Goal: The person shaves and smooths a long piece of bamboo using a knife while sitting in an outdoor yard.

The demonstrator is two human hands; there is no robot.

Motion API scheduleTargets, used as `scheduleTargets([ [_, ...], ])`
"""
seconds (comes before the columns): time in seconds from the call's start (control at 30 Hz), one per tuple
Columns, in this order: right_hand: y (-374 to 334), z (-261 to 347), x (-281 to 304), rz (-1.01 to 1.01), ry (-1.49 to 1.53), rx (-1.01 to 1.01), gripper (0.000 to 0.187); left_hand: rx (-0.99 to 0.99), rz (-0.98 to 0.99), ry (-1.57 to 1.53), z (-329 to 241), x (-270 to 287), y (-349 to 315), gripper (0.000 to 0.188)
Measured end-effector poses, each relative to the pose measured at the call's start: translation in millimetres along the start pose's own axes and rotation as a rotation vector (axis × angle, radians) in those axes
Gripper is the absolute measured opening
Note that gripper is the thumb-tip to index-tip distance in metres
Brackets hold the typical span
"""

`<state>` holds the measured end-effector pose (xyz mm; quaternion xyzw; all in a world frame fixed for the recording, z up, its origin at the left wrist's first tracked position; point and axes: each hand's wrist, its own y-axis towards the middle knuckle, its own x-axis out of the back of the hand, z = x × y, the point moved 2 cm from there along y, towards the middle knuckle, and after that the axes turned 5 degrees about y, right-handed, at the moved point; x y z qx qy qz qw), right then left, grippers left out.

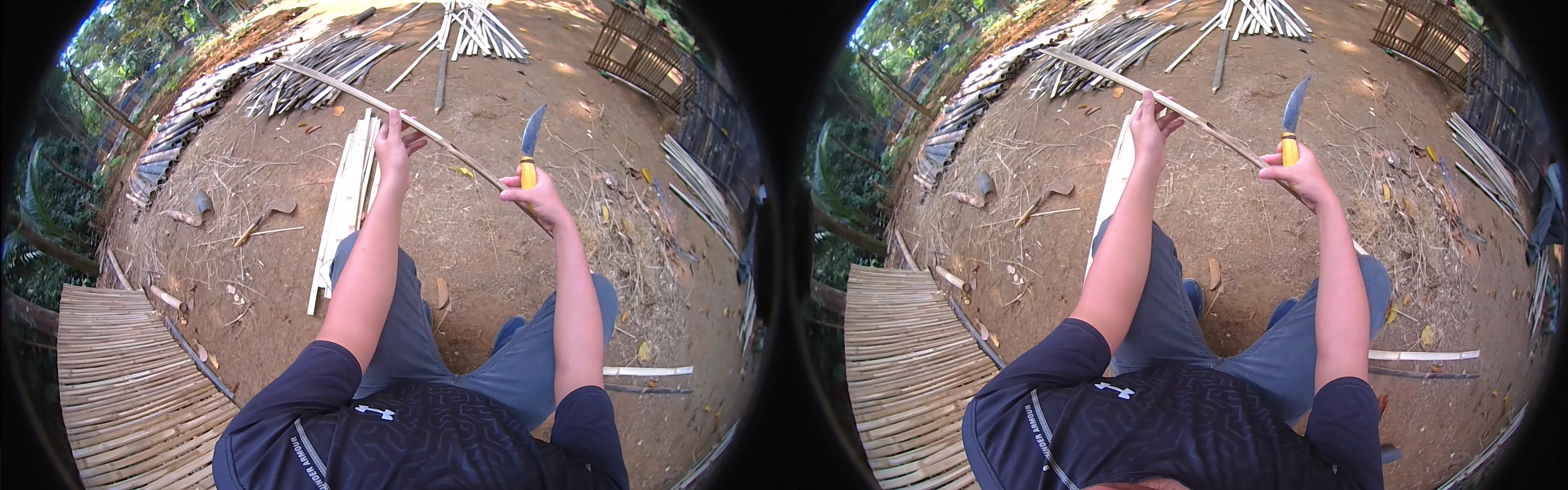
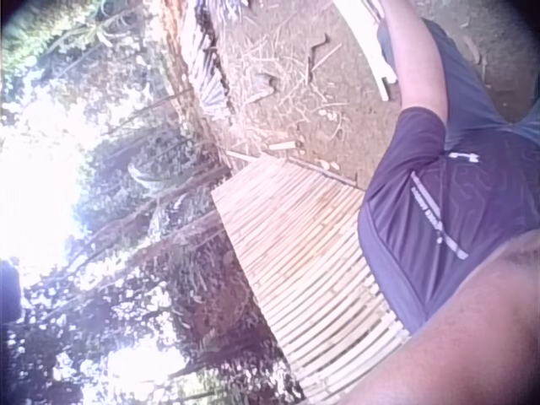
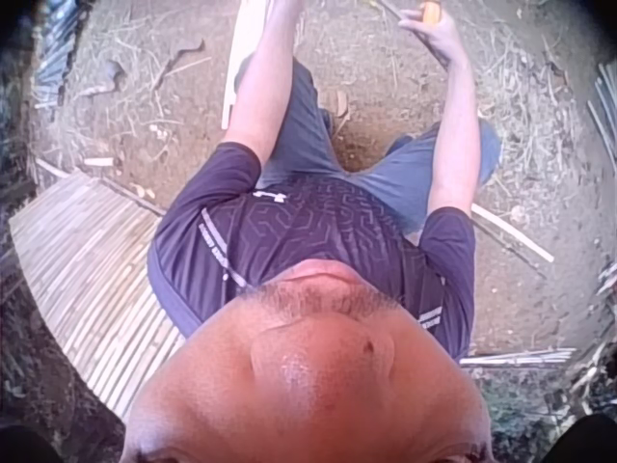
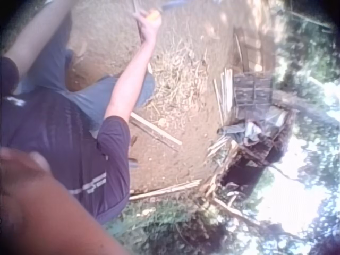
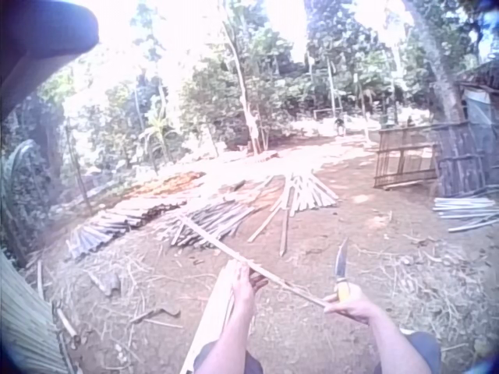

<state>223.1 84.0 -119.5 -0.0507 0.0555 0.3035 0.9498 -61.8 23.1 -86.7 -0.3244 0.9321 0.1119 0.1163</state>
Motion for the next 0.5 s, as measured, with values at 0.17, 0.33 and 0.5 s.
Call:
scheduleTargets([
  [0.17,0.9,-0.2,4.2,-0.002,0.0,0.012,0.061,0.027,0.035,0.013,-1.3,-2.2,-2.1,0.065],
  [0.33,0.0,-0.4,3.1,0.005,0.024,0.029,0.059,0.038,0.092,0.059,-1.5,-5.8,-5.9,0.072],
  [0.5,7.5,-0.5,5.7,0.024,0.05,0.035,0.063,0.074,0.114,0.096,2.9,-5.9,0.3,0.075],
])
